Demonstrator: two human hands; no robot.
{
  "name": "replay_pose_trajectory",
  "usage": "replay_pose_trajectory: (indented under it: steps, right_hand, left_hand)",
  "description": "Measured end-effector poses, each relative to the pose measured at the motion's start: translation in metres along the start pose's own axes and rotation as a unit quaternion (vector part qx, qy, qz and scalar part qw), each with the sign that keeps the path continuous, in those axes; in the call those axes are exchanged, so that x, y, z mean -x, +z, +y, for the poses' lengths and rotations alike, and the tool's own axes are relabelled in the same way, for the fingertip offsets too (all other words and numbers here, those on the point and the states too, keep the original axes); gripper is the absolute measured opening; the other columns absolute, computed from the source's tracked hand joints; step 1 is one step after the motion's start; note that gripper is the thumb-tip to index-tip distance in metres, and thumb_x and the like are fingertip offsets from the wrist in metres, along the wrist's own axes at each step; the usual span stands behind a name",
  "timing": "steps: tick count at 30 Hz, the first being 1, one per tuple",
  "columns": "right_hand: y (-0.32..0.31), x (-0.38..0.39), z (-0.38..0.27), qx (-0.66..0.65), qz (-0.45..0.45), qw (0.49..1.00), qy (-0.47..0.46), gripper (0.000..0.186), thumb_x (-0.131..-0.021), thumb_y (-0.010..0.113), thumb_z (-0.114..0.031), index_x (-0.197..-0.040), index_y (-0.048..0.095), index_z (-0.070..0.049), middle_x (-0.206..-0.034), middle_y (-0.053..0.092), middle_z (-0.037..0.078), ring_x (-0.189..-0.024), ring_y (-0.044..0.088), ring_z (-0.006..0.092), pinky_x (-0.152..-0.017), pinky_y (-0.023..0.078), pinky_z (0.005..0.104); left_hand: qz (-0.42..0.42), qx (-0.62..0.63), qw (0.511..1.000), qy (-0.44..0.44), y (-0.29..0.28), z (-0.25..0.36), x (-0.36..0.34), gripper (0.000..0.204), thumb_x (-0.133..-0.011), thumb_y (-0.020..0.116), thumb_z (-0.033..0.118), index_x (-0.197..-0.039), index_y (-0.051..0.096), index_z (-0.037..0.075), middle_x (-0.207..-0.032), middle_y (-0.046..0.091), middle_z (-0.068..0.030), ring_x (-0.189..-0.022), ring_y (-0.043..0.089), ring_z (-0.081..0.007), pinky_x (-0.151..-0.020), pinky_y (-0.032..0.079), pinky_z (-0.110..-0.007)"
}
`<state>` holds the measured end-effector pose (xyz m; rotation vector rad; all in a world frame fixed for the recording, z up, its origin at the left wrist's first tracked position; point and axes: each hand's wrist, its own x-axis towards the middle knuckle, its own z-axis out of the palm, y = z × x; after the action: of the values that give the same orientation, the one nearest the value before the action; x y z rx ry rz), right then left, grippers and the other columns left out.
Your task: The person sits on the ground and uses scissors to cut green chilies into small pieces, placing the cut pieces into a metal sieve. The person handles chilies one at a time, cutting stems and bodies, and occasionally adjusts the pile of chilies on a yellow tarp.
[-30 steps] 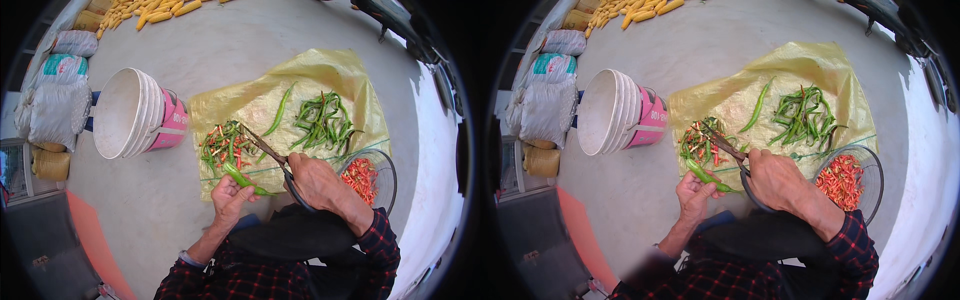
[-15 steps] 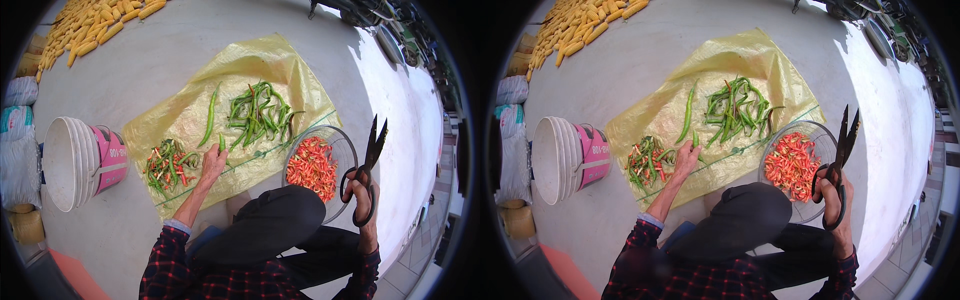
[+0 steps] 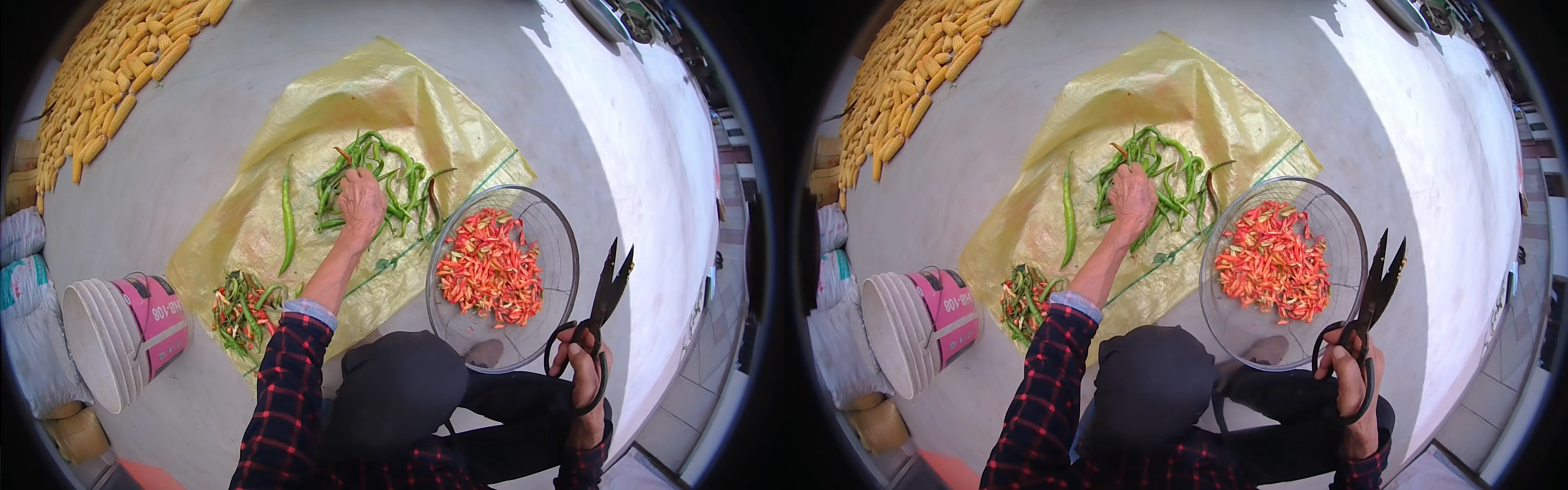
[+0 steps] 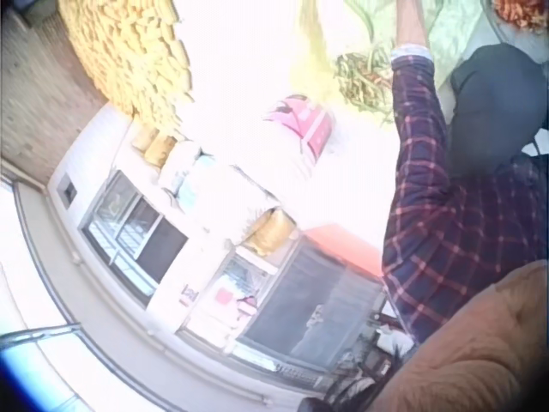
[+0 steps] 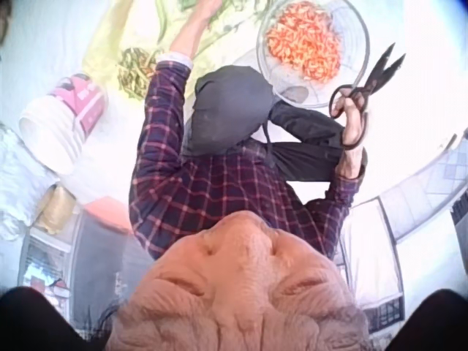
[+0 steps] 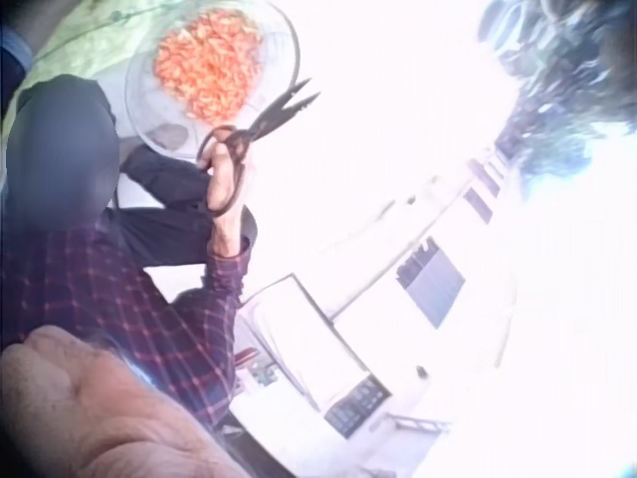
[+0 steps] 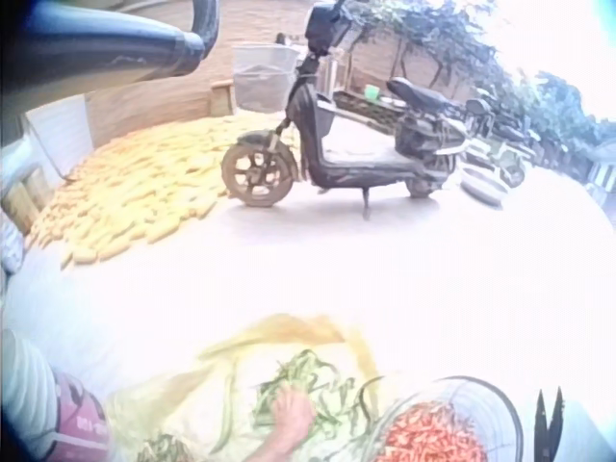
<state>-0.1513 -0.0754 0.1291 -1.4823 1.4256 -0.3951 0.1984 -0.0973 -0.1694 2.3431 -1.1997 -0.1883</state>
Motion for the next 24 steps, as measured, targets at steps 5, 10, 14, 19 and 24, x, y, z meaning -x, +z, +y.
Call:
replay_pose_trajectory:
  steps: [5, 10, 14, 19, 24]
  right_hand:
    - [-0.004, 0.004, 0.001, -0.011, -0.001, 0.999, 0.033, 0.037, -0.086, 0.056, -0.029, -0.1, 0.061, 0.005, -0.066, 0.055, 0.007, -0.057, 0.054, 0.0152, -0.055, 0.043, 0.0276]
    - [-0.002, 0.007, -0.007, 0.002, -0.014, 0.999, 0.05, 0.038, -0.083, 0.055, -0.027, -0.1, 0.06, 0.006, -0.065, 0.056, 0.007, -0.058, 0.055, 0.0145, -0.057, 0.041, 0.0273]
    - [-0.005, 0.005, -0.007, 0.007, -0.035, 0.998, 0.042, 0.043, -0.088, 0.059, -0.034, -0.101, 0.059, 0.007, -0.066, 0.059, 0.008, -0.057, 0.057, 0.015, -0.056, 0.043, 0.0286]
    - [-0.006, 0.003, -0.006, 0.01, -0.051, 0.998, 0.034, 0.042, -0.089, 0.059, -0.033, -0.101, 0.059, 0.007, -0.066, 0.059, 0.008, -0.057, 0.057, 0.0153, -0.055, 0.043, 0.029]
    - [-0.004, 0.0, -0.007, 0.016, -0.053, 0.998, 0.039, 0.039, -0.089, 0.058, -0.031, -0.1, 0.059, 0.007, -0.065, 0.058, 0.009, -0.057, 0.057, 0.0157, -0.055, 0.043, 0.0291]
  left_hand:
    - [-0.066, -0.037, 0.958, 0.278, 0.041, 0.029, 0.022, 0.023, -0.08, 0.066, 0.014, -0.098, 0.06, 0.002, -0.098, 0.055, -0.0135, -0.095, 0.055, -0.0302, -0.078, 0.047, -0.043]
    - [-0.19, -0.069, 0.908, 0.367, 0.073, 0.038, 0.047, 0.029, -0.078, 0.066, 0.019, -0.102, 0.063, 0.004, -0.101, 0.056, -0.0097, -0.1, 0.055, -0.0265, -0.084, 0.043, -0.04]
    - [-0.153, -0.13, 0.917, 0.345, 0.076, 0.041, 0.052, 0.031, -0.079, 0.064, 0.021, -0.104, 0.066, 0.004, -0.108, 0.057, -0.0123, -0.102, 0.054, -0.0248, -0.084, 0.04, -0.04]
    - [-0.1, -0.177, 0.938, 0.28, 0.074, 0.041, 0.023, 0.023, -0.079, 0.063, 0.017, -0.097, 0.068, 0.003, -0.102, 0.057, -0.0122, -0.097, 0.054, -0.024, -0.082, 0.04, -0.04]
    - [-0.094, -0.111, 0.955, 0.257, 0.075, 0.036, 0.018, 0.014, -0.077, 0.064, 0.011, -0.089, 0.066, 0.004, -0.094, 0.057, -0.0109, -0.094, 0.055, -0.025, -0.079, 0.041, -0.04]
